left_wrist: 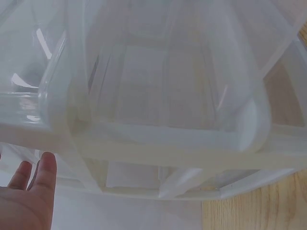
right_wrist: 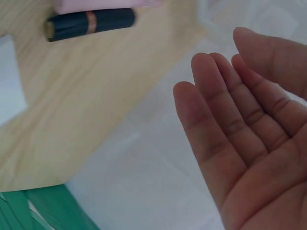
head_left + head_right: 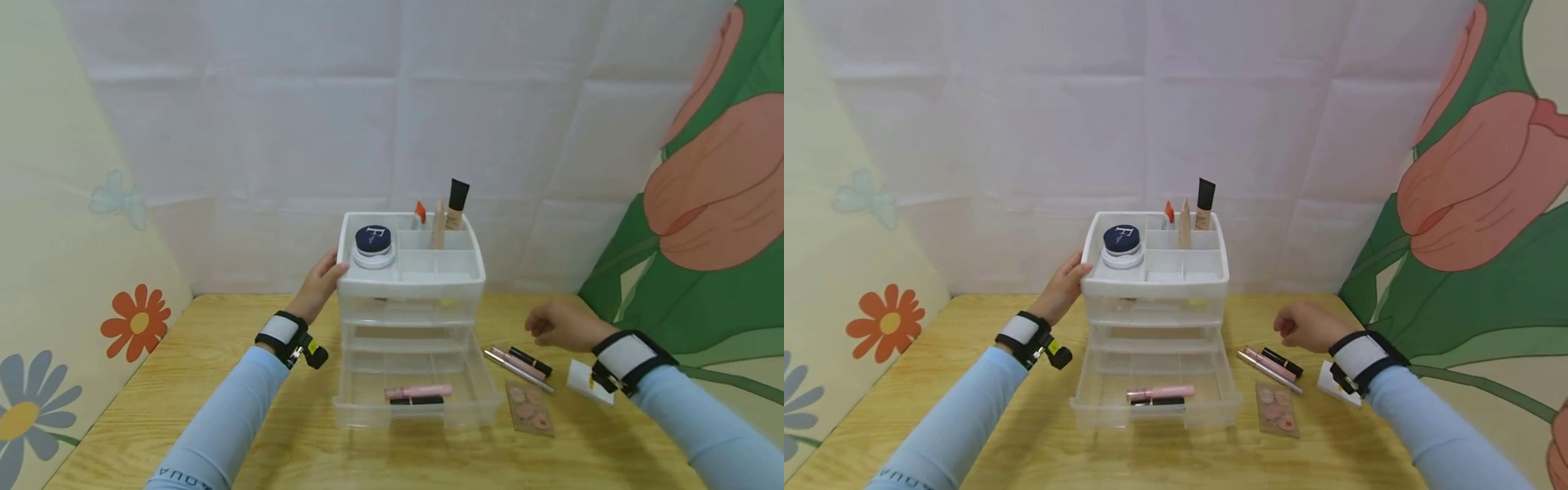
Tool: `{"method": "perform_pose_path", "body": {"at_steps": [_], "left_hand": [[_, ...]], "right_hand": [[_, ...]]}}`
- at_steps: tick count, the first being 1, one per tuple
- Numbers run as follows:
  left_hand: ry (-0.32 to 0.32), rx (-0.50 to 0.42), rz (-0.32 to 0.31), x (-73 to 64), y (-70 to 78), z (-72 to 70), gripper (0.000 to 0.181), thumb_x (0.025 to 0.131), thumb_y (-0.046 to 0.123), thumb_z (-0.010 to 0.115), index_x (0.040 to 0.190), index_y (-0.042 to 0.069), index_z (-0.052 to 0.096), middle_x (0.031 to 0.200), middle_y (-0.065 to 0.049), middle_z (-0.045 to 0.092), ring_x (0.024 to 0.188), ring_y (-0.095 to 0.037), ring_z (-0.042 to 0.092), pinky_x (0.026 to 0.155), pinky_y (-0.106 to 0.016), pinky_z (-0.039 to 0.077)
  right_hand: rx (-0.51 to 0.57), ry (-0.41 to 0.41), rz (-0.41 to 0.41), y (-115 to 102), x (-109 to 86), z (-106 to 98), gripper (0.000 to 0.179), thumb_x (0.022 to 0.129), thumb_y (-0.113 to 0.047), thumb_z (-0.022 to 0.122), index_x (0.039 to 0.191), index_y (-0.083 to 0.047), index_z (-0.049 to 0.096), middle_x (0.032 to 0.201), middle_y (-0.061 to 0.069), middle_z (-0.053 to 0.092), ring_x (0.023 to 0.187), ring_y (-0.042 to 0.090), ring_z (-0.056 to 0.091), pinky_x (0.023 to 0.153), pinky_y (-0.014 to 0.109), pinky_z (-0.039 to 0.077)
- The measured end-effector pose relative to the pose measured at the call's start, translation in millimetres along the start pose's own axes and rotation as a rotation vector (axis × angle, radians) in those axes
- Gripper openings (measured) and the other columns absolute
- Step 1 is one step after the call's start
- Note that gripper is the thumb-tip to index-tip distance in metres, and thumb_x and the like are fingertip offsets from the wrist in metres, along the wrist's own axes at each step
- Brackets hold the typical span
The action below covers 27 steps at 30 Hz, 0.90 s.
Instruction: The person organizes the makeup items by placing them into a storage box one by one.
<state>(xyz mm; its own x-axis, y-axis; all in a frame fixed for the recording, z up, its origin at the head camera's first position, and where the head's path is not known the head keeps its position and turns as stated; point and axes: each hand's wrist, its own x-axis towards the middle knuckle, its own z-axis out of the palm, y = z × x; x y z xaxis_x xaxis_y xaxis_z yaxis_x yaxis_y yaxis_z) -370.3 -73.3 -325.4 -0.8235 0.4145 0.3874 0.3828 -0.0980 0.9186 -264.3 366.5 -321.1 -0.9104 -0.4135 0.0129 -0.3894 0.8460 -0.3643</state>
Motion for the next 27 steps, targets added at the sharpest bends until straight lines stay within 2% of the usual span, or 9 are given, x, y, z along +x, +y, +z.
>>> {"method": "perform_pose_path", "body": {"at_steps": [6, 12, 18, 23, 27], "left_hand": [[0.002, -0.009, 0.003, -0.7, -0.2, -1.3, 0.058, 0.101, 0.02, 0.043, 0.154, 0.009, 0.024, 0.152, -0.016, 0.034, 0.133, -0.033, 0.037, 0.109, -0.049, 0.031], [0.011, 0.005, -0.002, -2.5, 2.7, -1.7, 0.056, 0.102, 0.021, 0.044, 0.154, 0.009, 0.026, 0.152, -0.013, 0.035, 0.134, -0.029, 0.037, 0.11, -0.047, 0.03], [0.009, -0.012, 0.001, -2.7, 2.2, -2.9, 0.058, 0.102, 0.02, 0.043, 0.155, 0.009, 0.022, 0.155, -0.014, 0.029, 0.138, -0.031, 0.032, 0.111, -0.049, 0.027], [0.018, 0.0, -0.01, -3.3, 1.3, -2.8, 0.058, 0.101, 0.022, 0.044, 0.154, 0.01, 0.025, 0.153, -0.013, 0.033, 0.136, -0.028, 0.034, 0.111, -0.048, 0.028], [0.009, -0.002, 0.012, -3.8, 0.0, -2.9, 0.059, 0.1, 0.023, 0.045, 0.154, 0.007, 0.026, 0.152, -0.014, 0.034, 0.135, -0.028, 0.035, 0.111, -0.047, 0.029]], "right_hand": [[0.008, -0.001, 0.102, 18.7, 5.0, 23.1, 0.015, 0.08, 0.004, 0.071, 0.094, 0.003, 0.066, 0.086, 0.006, 0.064, 0.08, 0.023, 0.061, 0.07, 0.041, 0.053], [0.02, -0.016, 0.21, 37.0, 14.4, 43.1, 0.014, 0.08, 0.005, 0.07, 0.093, 0.003, 0.066, 0.086, 0.007, 0.064, 0.081, 0.026, 0.061, 0.072, 0.044, 0.053], [0.033, 0.007, 0.232, 45.4, 18.9, 53.3, 0.01, 0.081, 0.004, 0.069, 0.091, 0.003, 0.065, 0.083, 0.006, 0.063, 0.079, 0.024, 0.06, 0.071, 0.043, 0.052], [0.057, 0.009, 0.261, 49.5, 21.2, 61.8, 0.009, 0.082, 0.004, 0.068, 0.09, 0.003, 0.065, 0.083, 0.006, 0.063, 0.079, 0.023, 0.06, 0.071, 0.043, 0.051], [0.06, 0.002, 0.278, 51.9, 21.9, 67.7, 0.009, 0.082, 0.005, 0.068, 0.091, 0.003, 0.065, 0.083, 0.005, 0.063, 0.08, 0.023, 0.06, 0.071, 0.043, 0.051]]}}
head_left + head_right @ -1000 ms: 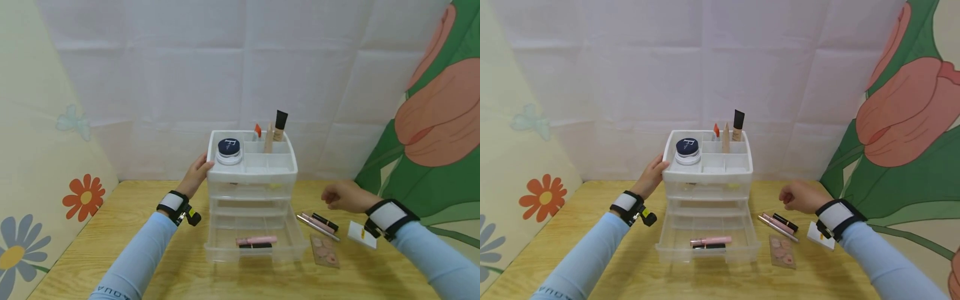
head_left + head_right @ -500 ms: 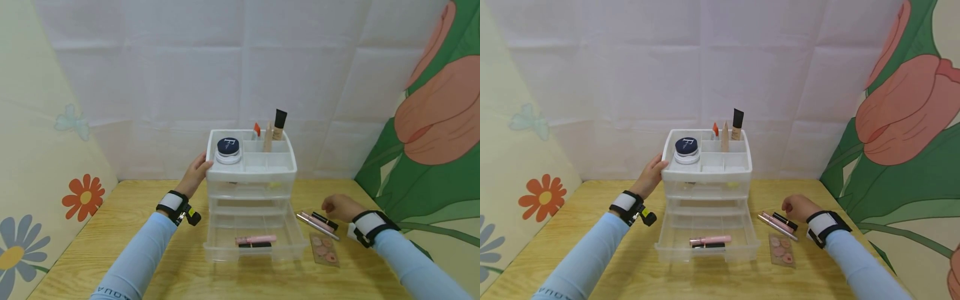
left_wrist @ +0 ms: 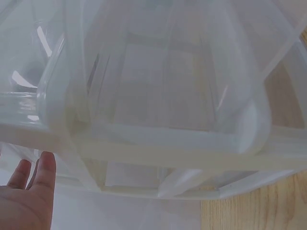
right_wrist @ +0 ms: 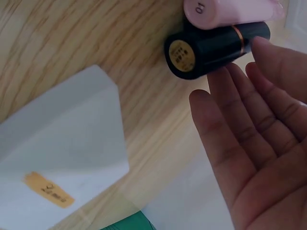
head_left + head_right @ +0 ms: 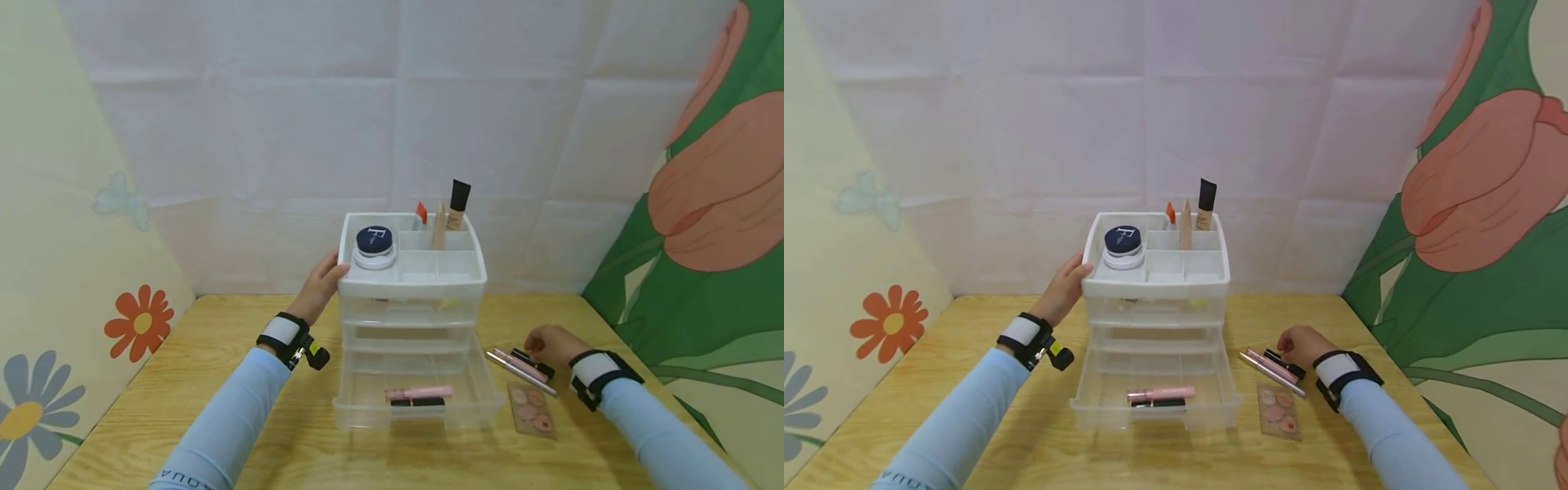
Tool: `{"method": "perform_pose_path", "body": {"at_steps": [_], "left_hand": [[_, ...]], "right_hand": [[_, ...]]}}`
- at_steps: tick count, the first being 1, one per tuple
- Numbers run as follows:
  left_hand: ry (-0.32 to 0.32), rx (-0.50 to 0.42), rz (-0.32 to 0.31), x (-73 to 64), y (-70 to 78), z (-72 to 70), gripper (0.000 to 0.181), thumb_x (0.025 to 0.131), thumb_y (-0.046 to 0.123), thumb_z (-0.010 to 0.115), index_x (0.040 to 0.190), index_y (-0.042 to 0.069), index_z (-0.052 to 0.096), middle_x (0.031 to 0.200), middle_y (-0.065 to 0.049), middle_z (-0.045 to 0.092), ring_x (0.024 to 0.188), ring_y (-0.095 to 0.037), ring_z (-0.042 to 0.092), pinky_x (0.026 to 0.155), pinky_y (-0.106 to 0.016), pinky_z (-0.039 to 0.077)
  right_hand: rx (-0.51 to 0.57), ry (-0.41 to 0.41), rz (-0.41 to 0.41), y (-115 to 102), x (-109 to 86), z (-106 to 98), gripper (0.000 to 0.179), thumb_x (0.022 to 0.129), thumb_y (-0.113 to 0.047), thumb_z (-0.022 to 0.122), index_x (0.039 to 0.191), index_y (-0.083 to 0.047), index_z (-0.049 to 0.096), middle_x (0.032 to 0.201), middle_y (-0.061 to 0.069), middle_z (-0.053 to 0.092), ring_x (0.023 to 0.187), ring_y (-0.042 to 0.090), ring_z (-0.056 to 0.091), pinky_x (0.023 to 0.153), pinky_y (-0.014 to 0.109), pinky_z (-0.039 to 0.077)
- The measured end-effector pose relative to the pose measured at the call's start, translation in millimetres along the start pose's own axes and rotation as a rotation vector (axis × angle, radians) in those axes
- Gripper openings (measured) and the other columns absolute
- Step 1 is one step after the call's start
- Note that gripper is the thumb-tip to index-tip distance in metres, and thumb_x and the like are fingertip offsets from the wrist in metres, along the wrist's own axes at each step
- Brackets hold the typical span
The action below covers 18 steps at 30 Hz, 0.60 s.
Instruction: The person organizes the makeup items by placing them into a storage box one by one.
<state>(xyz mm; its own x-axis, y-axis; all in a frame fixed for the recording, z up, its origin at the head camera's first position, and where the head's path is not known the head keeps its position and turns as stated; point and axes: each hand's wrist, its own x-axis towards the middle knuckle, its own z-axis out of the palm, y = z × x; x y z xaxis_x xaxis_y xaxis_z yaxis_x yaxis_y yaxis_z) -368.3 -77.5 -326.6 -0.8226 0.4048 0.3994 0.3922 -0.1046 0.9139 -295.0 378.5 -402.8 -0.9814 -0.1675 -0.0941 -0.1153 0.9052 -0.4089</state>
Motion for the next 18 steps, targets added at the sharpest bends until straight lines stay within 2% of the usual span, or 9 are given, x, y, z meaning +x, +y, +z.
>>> {"method": "perform_pose_path", "body": {"at_steps": [5, 10, 18], "left_hand": [[-0.005, 0.001, 0.02, -1.7, 0.2, -0.4, 0.06, 0.099, 0.024, 0.045, 0.153, 0.006, 0.026, 0.151, -0.015, 0.035, 0.134, -0.03, 0.037, 0.11, -0.048, 0.029], [0.001, 0.012, 0.0, -1.0, 2.3, 0.0, 0.058, 0.1, 0.021, 0.044, 0.154, 0.008, 0.026, 0.151, -0.014, 0.036, 0.134, -0.029, 0.037, 0.109, -0.047, 0.031], [-0.023, 0.001, -0.011, 4.2, 0.9, 1.2, 0.059, 0.1, 0.017, 0.041, 0.154, 0.002, 0.021, 0.152, -0.02, 0.032, 0.134, -0.037, 0.035, 0.11, -0.051, 0.029]], "right_hand": [[0.011, -0.017, 0.009, -0.1, 1.8, 2.0, 0.01, 0.082, 0.007, 0.066, 0.092, 0.005, 0.066, 0.085, 0.008, 0.064, 0.081, 0.024, 0.061, 0.073, 0.043, 0.052], [0.017, -0.031, -0.007, -1.4, 2.6, 0.5, 0.011, 0.083, 0.008, 0.065, 0.093, 0.006, 0.065, 0.087, 0.009, 0.064, 0.083, 0.026, 0.061, 0.073, 0.044, 0.052], [0.02, -0.054, -0.033, 2.1, 2.2, -0.6, 0.012, 0.084, 0.009, 0.063, 0.096, 0.009, 0.064, 0.089, 0.011, 0.065, 0.086, 0.029, 0.062, 0.075, 0.044, 0.052]]}}
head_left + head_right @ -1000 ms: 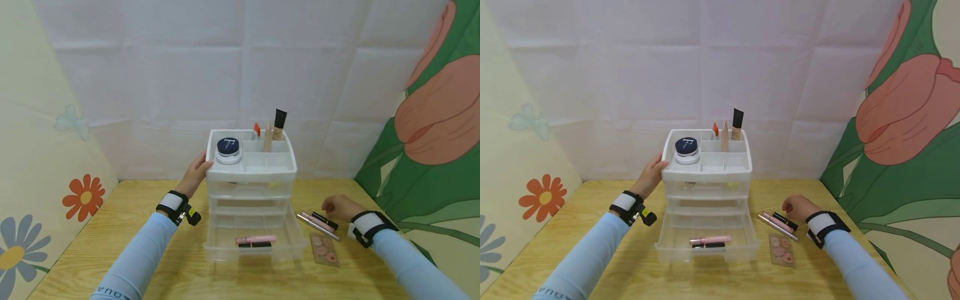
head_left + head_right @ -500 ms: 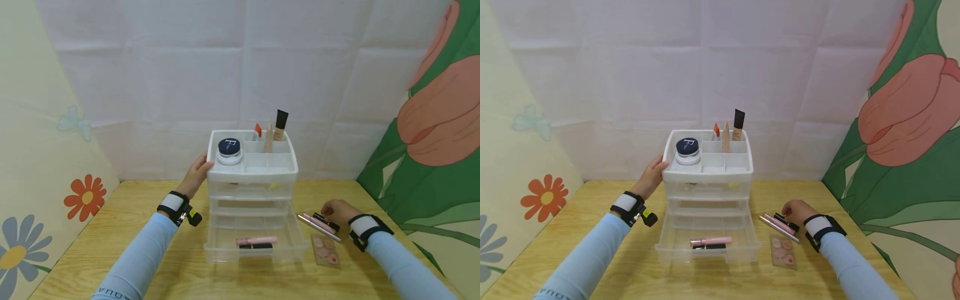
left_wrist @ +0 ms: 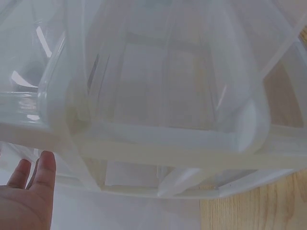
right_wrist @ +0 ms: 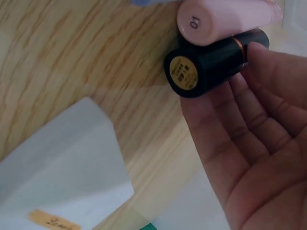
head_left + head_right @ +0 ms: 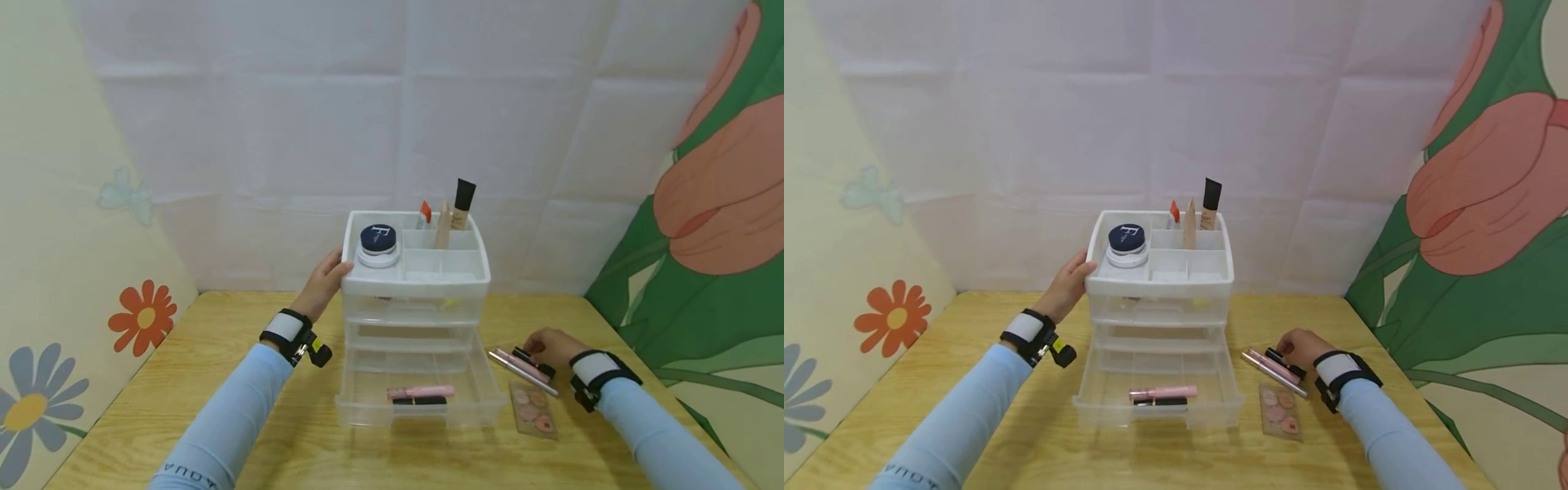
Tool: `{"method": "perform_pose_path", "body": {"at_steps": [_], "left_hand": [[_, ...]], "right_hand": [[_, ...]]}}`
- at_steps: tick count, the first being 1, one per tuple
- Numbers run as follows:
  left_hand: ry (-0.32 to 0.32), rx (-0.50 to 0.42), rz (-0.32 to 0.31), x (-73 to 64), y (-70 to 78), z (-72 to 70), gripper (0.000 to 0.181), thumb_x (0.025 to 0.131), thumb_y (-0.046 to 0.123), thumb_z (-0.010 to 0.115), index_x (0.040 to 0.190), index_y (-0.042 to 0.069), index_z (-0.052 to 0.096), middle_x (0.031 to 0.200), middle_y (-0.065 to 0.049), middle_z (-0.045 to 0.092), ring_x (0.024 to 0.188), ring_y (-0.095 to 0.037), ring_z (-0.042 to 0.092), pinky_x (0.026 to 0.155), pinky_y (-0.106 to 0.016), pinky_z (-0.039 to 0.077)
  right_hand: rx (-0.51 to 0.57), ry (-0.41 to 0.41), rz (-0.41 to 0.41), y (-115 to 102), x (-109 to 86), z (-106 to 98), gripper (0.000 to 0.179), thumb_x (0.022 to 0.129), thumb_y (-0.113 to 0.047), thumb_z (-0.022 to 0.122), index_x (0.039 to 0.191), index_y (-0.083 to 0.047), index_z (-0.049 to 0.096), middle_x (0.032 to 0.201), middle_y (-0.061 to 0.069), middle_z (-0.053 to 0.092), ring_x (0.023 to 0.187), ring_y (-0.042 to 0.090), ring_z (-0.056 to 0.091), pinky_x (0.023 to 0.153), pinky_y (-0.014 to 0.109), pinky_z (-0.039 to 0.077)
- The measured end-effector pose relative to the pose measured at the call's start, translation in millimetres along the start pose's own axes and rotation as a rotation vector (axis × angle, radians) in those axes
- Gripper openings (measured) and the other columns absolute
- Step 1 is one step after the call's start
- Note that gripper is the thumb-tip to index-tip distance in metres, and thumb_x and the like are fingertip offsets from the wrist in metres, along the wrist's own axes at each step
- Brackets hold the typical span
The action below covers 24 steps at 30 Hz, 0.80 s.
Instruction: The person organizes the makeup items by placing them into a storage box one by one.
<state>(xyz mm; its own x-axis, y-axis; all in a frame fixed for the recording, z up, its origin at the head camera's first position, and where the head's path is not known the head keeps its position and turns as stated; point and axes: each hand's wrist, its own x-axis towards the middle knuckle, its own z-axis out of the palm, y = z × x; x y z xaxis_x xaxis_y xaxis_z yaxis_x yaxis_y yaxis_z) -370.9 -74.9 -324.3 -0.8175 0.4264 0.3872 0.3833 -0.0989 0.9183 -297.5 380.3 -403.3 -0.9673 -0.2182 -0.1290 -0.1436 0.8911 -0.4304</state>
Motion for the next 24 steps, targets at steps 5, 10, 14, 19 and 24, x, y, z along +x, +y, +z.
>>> {"method": "perform_pose_path", "body": {"at_steps": [5, 10, 14, 19, 24], "left_hand": [[-0.005, 0.009, -0.006, 0.9, -0.1, 2.7, 0.058, 0.101, 0.022, 0.043, 0.154, 0.008, 0.024, 0.152, -0.014, 0.034, 0.133, -0.031, 0.038, 0.108, -0.049, 0.032], [-0.011, 0.02, 0.003, 2.2, -2.2, 3.5, 0.061, 0.099, 0.028, 0.045, 0.155, 0.012, 0.026, 0.152, -0.012, 0.035, 0.132, -0.03, 0.039, 0.106, -0.05, 0.034], [-0.025, 0.011, -0.008, -3.3, 13.6, 9.4, 0.061, 0.1, 0.023, 0.044, 0.155, 0.009, 0.022, 0.153, -0.015, 0.031, 0.134, -0.033, 0.036, 0.107, -0.051, 0.032], [-0.026, 0.01, -0.007, -9.2, 25.2, 13.6, 0.062, 0.099, 0.02, 0.042, 0.154, 0.003, 0.019, 0.154, -0.02, 0.028, 0.136, -0.036, 0.032, 0.109, -0.053, 0.028], [-0.012, 0.011, -0.009, -9.7, 25.6, 14.2, 0.061, 0.099, 0.019, 0.041, 0.155, 0.004, 0.019, 0.154, -0.018, 0.029, 0.136, -0.034, 0.033, 0.11, -0.052, 0.027]], "right_hand": [[-0.025, -0.008, -0.016, 1.8, -0.7, 0.6, 0.012, 0.085, 0.01, 0.062, 0.097, 0.011, 0.063, 0.089, 0.012, 0.064, 0.087, 0.031, 0.061, 0.077, 0.045, 0.052], [-0.03, -0.006, -0.02, 3.8, -0.3, 1.3, 0.013, 0.086, 0.011, 0.059, 0.098, 0.013, 0.061, 0.089, 0.014, 0.064, 0.086, 0.031, 0.062, 0.077, 0.045, 0.052], [-0.029, 0.016, -0.018, 2.4, -2.8, -3.9, 0.014, 0.086, 0.011, 0.059, 0.1, 0.013, 0.061, 0.09, 0.014, 0.064, 0.086, 0.031, 0.062, 0.076, 0.046, 0.052], [-0.076, 0.04, -0.071, -6.1, -10.3, -20.4, 0.017, 0.087, 0.007, 0.062, 0.102, 0.012, 0.061, 0.093, 0.016, 0.065, 0.088, 0.034, 0.062, 0.077, 0.047, 0.052], [-0.075, 0.056, -0.157, -21.4, -25.0, -41.5, 0.018, 0.087, 0.006, 0.062, 0.105, 0.012, 0.061, 0.094, 0.015, 0.065, 0.087, 0.032, 0.063, 0.074, 0.045, 0.053]]}}
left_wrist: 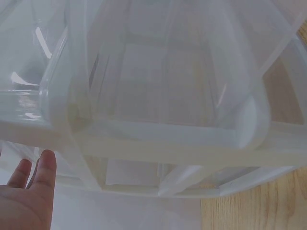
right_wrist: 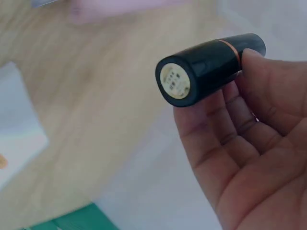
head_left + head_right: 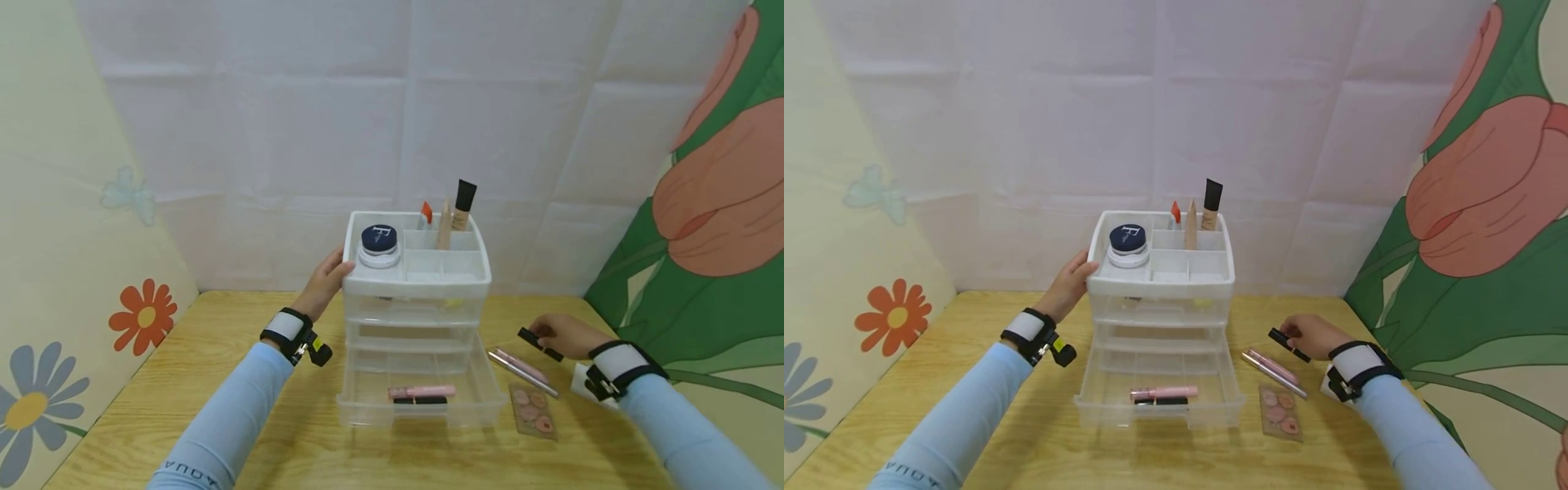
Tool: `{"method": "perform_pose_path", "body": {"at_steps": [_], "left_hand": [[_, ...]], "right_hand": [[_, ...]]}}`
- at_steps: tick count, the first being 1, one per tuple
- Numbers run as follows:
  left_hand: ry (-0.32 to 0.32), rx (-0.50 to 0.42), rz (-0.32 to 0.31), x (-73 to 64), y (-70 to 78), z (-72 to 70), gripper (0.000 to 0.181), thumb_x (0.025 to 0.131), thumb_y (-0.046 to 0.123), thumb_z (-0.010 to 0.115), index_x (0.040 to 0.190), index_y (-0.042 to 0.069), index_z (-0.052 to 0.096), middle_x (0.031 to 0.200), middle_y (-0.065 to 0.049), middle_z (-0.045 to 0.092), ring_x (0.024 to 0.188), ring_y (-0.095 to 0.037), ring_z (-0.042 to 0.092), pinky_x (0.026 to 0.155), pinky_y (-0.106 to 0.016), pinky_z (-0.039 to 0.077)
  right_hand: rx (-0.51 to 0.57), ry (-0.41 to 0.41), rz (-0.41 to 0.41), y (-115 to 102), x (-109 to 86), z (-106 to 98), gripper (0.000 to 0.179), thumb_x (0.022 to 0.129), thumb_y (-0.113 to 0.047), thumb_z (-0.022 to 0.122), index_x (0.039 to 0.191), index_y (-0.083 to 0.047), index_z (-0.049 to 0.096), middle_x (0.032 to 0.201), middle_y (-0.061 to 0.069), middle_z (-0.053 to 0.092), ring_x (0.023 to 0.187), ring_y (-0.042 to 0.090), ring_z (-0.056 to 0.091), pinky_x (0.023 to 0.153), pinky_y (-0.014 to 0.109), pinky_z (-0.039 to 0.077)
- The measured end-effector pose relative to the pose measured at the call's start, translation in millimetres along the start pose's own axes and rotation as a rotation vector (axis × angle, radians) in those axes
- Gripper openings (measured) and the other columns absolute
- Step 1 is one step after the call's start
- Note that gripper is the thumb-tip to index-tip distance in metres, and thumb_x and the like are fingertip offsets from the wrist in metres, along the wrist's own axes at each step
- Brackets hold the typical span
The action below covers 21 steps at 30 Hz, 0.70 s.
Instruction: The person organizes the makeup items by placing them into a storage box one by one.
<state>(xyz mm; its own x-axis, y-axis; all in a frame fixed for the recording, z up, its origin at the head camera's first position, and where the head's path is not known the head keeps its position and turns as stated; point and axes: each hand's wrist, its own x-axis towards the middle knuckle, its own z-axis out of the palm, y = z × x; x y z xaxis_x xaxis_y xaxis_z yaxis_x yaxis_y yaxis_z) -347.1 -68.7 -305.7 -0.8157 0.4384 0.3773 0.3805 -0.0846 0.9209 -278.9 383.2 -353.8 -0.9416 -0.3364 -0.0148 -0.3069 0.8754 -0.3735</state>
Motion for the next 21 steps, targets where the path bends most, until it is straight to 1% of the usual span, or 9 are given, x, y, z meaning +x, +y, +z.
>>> {"method": "perform_pose_path", "body": {"at_steps": [3, 7, 12, 16, 19, 21], "left_hand": [[-0.002, 0.001, 0.0, 0.1, 1.2, 0.2, 0.06, 0.1, 0.017, 0.041, 0.155, 0.004, 0.019, 0.154, -0.018, 0.029, 0.136, -0.035, 0.032, 0.11, -0.053, 0.027], [-0.01, -0.002, -0.003, 0.5, 3.3, 0.6, 0.059, 0.1, 0.015, 0.04, 0.154, 0.004, 0.021, 0.154, -0.019, 0.029, 0.137, -0.036, 0.031, 0.11, -0.053, 0.027], [-0.01, 0.005, -0.017, 1.7, 2.5, 0.2, 0.059, 0.1, 0.016, 0.04, 0.154, 0.004, 0.02, 0.154, -0.019, 0.028, 0.137, -0.036, 0.031, 0.11, -0.051, 0.029], [-0.007, 0.008, -0.014, 2.5, 1.7, -0.5, 0.06, 0.1, 0.017, 0.04, 0.154, 0.002, 0.019, 0.154, -0.02, 0.028, 0.137, -0.036, 0.031, 0.11, -0.052, 0.028], [0.001, 0.0, -0.005, 6.8, -7.8, -3.2, 0.059, 0.1, 0.018, 0.04, 0.154, 0.004, 0.02, 0.154, -0.019, 0.029, 0.137, -0.035, 0.031, 0.11, -0.052, 0.027], [0.01, 0.0, -0.001, 10.3, -15.6, -4.9, 0.059, 0.101, 0.019, 0.041, 0.155, 0.006, 0.021, 0.154, -0.017, 0.03, 0.137, -0.033, 0.032, 0.11, -0.052, 0.027]], "right_hand": [[-0.012, 0.004, -0.039, -13.5, -6.8, -14.3, 0.019, 0.089, 0.004, 0.061, 0.107, 0.011, 0.06, 0.097, 0.016, 0.064, 0.09, 0.034, 0.062, 0.074, 0.045, 0.053], [-0.036, -0.005, -0.096, -35.8, -14.9, -32.0, 0.021, 0.091, 0.003, 0.06, 0.111, 0.01, 0.059, 0.103, 0.018, 0.063, 0.096, 0.037, 0.061, 0.077, 0.045, 0.052], [-0.061, 0.0, -0.159, -66.1, -24.6, -49.2, 0.022, 0.093, 0.0, 0.059, 0.114, 0.005, 0.06, 0.108, 0.013, 0.063, 0.1, 0.035, 0.061, 0.08, 0.044, 0.052], [-0.066, -0.023, -0.196, -93.3, -25.9, -59.4, 0.021, 0.094, -0.002, 0.059, 0.115, 0.0, 0.06, 0.109, 0.009, 0.063, 0.101, 0.032, 0.061, 0.081, 0.043, 0.052], [-0.071, -0.049, -0.217, -113.6, -23.0, -63.6, 0.02, 0.094, -0.002, 0.059, 0.115, -0.003, 0.061, 0.108, 0.006, 0.063, 0.101, 0.029, 0.061, 0.08, 0.041, 0.053], [-0.093, -0.051, -0.241, -125.8, -20.7, -63.9, 0.02, 0.094, -0.003, 0.06, 0.114, -0.006, 0.062, 0.107, 0.002, 0.064, 0.1, 0.026, 0.062, 0.08, 0.04, 0.053]]}}
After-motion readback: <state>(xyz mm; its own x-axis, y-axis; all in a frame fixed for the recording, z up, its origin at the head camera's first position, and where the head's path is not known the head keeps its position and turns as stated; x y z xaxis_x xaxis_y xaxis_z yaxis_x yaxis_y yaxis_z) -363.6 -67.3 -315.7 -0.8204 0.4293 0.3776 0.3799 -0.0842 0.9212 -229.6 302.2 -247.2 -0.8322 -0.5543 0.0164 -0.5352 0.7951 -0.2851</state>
